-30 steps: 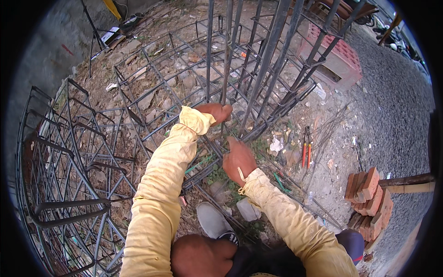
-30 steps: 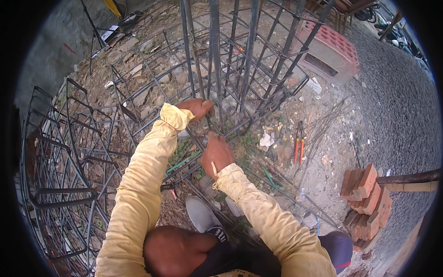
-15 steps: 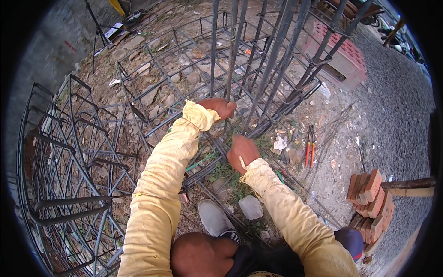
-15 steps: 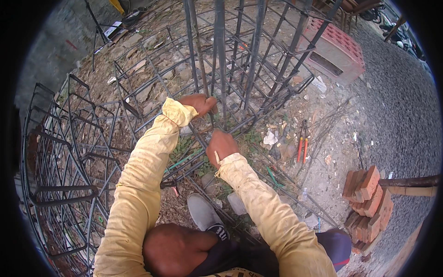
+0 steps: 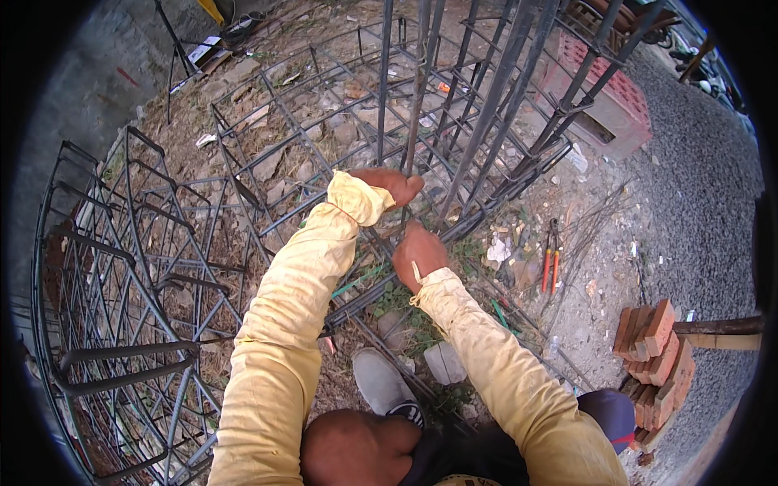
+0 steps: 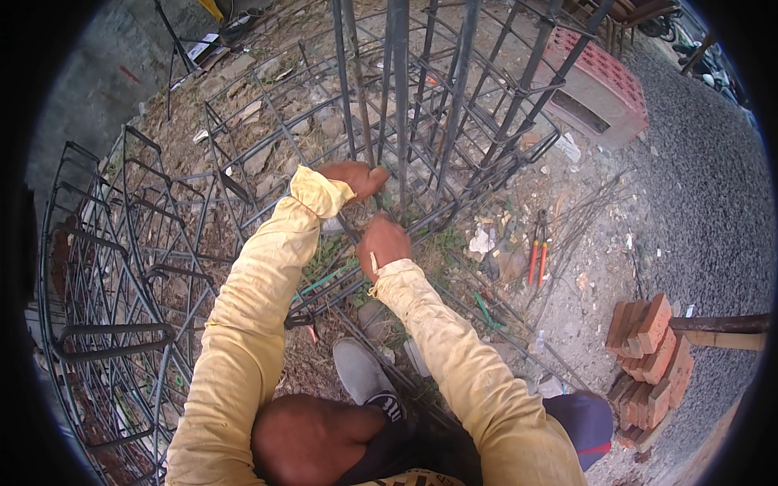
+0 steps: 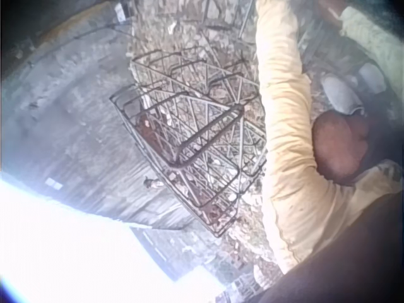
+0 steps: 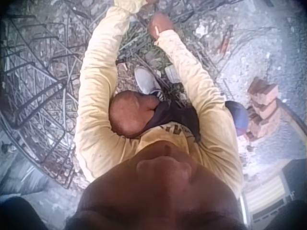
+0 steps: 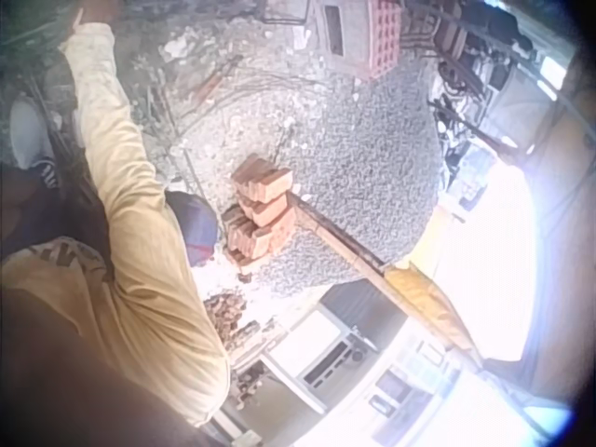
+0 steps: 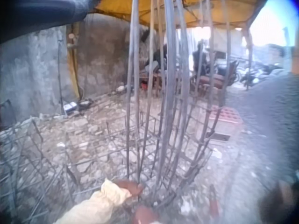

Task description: The person assembles a metal frame structure by hand, using pliers to secure connections. They repeatedly adjust and tighten the frame components, ensuring stability throughout the process.

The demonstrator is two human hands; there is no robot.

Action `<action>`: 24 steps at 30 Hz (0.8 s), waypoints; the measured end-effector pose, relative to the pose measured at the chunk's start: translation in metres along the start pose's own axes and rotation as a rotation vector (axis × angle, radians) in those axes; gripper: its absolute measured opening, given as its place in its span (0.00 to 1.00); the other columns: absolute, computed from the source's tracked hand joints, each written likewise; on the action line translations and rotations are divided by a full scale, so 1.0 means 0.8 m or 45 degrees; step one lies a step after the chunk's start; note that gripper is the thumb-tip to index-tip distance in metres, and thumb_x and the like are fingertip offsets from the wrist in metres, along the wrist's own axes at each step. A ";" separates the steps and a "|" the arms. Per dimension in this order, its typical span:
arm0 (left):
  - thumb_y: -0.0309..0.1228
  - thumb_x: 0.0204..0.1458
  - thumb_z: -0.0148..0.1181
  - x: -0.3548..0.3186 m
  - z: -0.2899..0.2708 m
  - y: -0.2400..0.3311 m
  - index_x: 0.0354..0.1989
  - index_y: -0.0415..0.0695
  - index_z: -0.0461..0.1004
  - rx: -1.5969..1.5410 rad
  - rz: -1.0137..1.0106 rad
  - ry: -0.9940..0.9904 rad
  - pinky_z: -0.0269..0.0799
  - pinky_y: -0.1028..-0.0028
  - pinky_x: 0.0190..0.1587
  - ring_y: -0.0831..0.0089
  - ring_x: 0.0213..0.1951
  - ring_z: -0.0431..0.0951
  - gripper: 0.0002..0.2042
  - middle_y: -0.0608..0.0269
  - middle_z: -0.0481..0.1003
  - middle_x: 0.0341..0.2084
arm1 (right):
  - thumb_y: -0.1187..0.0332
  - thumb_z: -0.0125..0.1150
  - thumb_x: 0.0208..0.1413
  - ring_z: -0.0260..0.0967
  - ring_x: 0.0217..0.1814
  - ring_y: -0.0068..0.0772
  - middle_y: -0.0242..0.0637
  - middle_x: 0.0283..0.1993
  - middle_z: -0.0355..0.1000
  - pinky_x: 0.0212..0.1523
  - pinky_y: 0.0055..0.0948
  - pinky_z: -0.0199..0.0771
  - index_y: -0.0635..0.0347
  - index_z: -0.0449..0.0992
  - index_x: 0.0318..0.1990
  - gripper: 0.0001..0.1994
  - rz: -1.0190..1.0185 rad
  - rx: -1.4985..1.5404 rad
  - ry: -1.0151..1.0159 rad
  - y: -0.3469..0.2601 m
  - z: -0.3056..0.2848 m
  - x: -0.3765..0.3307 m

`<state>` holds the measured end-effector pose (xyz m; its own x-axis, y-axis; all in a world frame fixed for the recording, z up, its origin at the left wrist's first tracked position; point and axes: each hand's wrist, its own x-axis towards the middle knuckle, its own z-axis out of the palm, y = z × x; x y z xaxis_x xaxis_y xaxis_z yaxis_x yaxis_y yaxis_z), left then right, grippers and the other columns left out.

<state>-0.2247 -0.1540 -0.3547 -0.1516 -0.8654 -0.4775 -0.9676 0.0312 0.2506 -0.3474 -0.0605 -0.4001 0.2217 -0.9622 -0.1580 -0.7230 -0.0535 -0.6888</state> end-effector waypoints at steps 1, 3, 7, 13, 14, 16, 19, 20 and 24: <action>0.57 0.54 0.32 0.000 0.000 0.002 0.43 0.40 0.78 -0.004 -0.015 0.001 0.63 0.54 0.54 0.42 0.48 0.73 0.34 0.36 0.75 0.41 | 0.74 0.52 0.47 0.72 0.42 0.61 0.62 0.34 0.73 0.45 0.50 0.71 0.74 0.69 0.38 0.12 -0.014 0.003 0.013 0.001 0.001 -0.001; 0.57 0.54 0.32 -0.002 -0.003 0.005 0.44 0.36 0.77 -0.011 -0.046 -0.016 0.62 0.53 0.55 0.41 0.49 0.73 0.36 0.35 0.74 0.42 | 0.74 0.52 0.47 0.72 0.42 0.61 0.62 0.34 0.73 0.45 0.49 0.71 0.76 0.68 0.40 0.14 -0.045 0.009 0.042 0.002 0.001 -0.002; 0.57 0.55 0.31 0.003 -0.004 0.001 0.44 0.33 0.76 -0.014 -0.078 -0.034 0.62 0.53 0.56 0.40 0.50 0.72 0.37 0.34 0.73 0.44 | 0.73 0.50 0.47 0.72 0.42 0.63 0.62 0.34 0.73 0.45 0.51 0.70 0.75 0.68 0.40 0.14 -0.035 0.012 0.021 0.000 0.003 0.000; 0.57 0.56 0.31 0.000 -0.002 0.008 0.45 0.33 0.75 0.017 -0.062 0.003 0.62 0.52 0.55 0.40 0.50 0.72 0.36 0.34 0.73 0.44 | 0.73 0.48 0.47 0.70 0.41 0.65 0.62 0.33 0.73 0.45 0.54 0.68 0.70 0.68 0.37 0.11 -0.057 0.007 0.071 0.009 0.010 0.003; 0.56 0.56 0.31 0.000 -0.002 0.010 0.44 0.34 0.76 0.016 -0.055 0.004 0.62 0.52 0.54 0.40 0.49 0.72 0.36 0.34 0.73 0.43 | 0.73 0.49 0.47 0.70 0.41 0.65 0.62 0.33 0.73 0.45 0.54 0.68 0.71 0.68 0.37 0.11 -0.069 0.009 0.078 0.011 0.009 0.003; 0.55 0.56 0.31 0.005 -0.001 0.004 0.42 0.34 0.76 -0.022 -0.022 -0.036 0.63 0.51 0.53 0.40 0.47 0.73 0.35 0.34 0.74 0.40 | 0.73 0.49 0.48 0.70 0.40 0.65 0.62 0.33 0.73 0.45 0.53 0.68 0.71 0.68 0.38 0.11 -0.102 0.012 0.076 0.010 0.012 0.004; 0.54 0.56 0.33 0.007 0.002 -0.002 0.40 0.36 0.77 -0.040 0.076 -0.015 0.63 0.51 0.50 0.40 0.43 0.74 0.33 0.34 0.75 0.36 | 0.73 0.50 0.48 0.71 0.41 0.62 0.61 0.33 0.73 0.44 0.52 0.69 0.71 0.68 0.38 0.11 -0.131 -0.020 0.062 0.012 0.014 0.007; 0.54 0.55 0.33 0.007 0.003 -0.002 0.39 0.36 0.77 -0.039 0.115 0.005 0.64 0.51 0.49 0.40 0.42 0.74 0.32 0.34 0.75 0.35 | 0.73 0.51 0.48 0.72 0.41 0.61 0.60 0.34 0.73 0.44 0.50 0.70 0.71 0.68 0.38 0.11 -0.133 -0.038 0.058 0.013 0.015 0.008; 0.53 0.55 0.34 0.010 0.003 0.000 0.40 0.40 0.78 0.038 0.067 0.001 0.65 0.52 0.48 0.41 0.41 0.75 0.30 0.36 0.75 0.34 | 0.72 0.51 0.48 0.72 0.42 0.59 0.58 0.34 0.73 0.44 0.48 0.71 0.70 0.67 0.37 0.11 -0.122 -0.063 0.047 0.014 0.014 0.011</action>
<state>-0.2264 -0.1596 -0.3605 -0.2027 -0.8624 -0.4638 -0.9637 0.0918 0.2505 -0.3466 -0.0665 -0.4174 0.2677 -0.9612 -0.0667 -0.7313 -0.1576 -0.6636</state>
